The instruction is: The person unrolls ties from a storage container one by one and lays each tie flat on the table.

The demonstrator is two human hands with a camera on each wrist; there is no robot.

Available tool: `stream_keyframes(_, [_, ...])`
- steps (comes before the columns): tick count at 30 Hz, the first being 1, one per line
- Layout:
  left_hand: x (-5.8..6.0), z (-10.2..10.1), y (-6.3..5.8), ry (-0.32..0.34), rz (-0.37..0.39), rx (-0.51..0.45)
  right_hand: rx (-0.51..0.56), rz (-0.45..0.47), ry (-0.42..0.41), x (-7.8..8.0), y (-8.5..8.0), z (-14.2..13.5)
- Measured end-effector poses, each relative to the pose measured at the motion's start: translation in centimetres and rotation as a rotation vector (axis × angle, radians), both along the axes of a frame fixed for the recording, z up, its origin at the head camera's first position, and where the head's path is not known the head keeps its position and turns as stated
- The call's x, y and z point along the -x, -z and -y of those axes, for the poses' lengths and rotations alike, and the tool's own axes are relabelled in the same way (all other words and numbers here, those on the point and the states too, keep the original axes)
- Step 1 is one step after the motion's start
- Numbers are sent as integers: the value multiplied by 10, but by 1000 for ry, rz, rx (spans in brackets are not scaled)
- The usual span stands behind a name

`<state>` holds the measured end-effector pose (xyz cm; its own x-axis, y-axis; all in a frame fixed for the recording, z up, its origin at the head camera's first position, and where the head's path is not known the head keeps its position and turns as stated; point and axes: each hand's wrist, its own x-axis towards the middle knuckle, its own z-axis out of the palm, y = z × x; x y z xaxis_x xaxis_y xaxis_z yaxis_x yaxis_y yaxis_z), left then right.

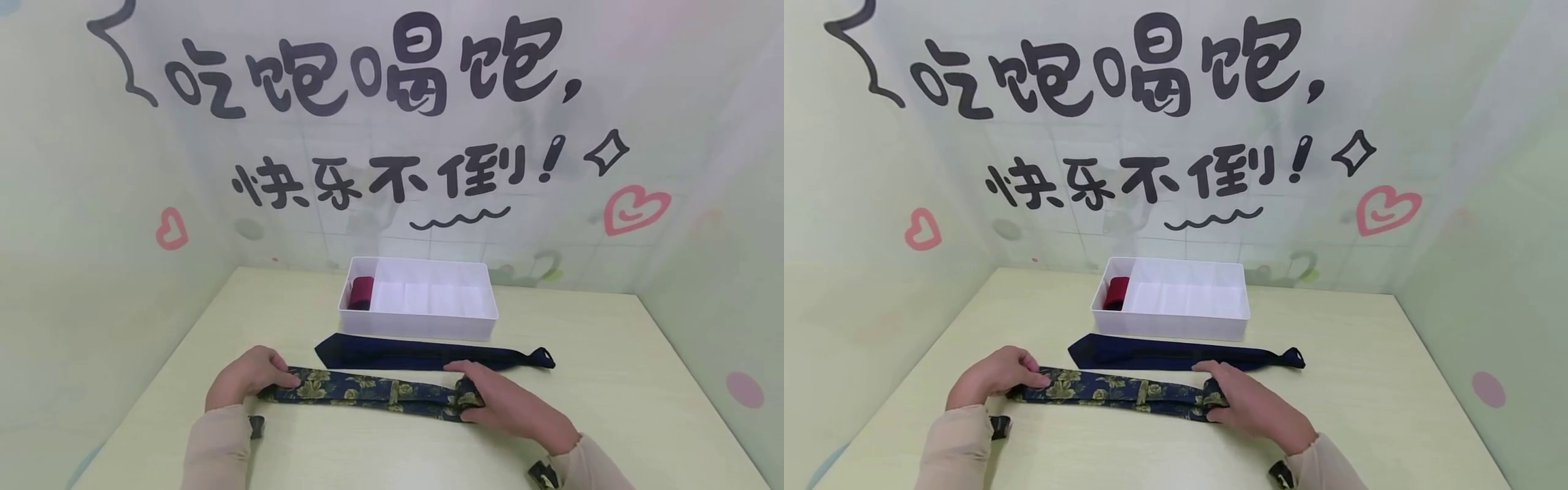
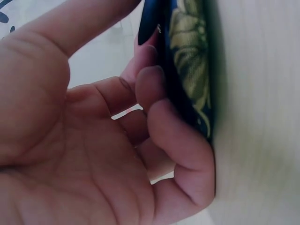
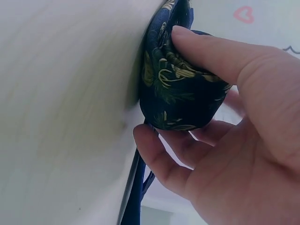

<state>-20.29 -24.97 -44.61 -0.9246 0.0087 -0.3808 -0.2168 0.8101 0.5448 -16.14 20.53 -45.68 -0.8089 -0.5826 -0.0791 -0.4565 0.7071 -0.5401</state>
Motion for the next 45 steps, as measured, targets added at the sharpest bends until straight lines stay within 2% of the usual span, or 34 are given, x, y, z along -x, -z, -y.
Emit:
stream_keyframes(4, [0,0,-1,8,-3,-9,4,-51,-47,-3,-1,-6])
stream_keyframes(9, [1,2,-1,23,-7,-1,3,-77,-15,-5,-4,-10])
stream_keyframes(21, [2,5,2,30,-8,11,-55,-57,56,-9,-7,-21])
stream_keyframes(28, [2,5,1,33,-10,10,-113,-115,37,-11,-6,-30])
stream_keyframes(34, [1,5,2,33,-8,8,-116,-135,17,-11,-4,-38])
stream_keyframes(45, [0,3,-2,31,-4,11,-104,-106,47,-9,-8,-54])
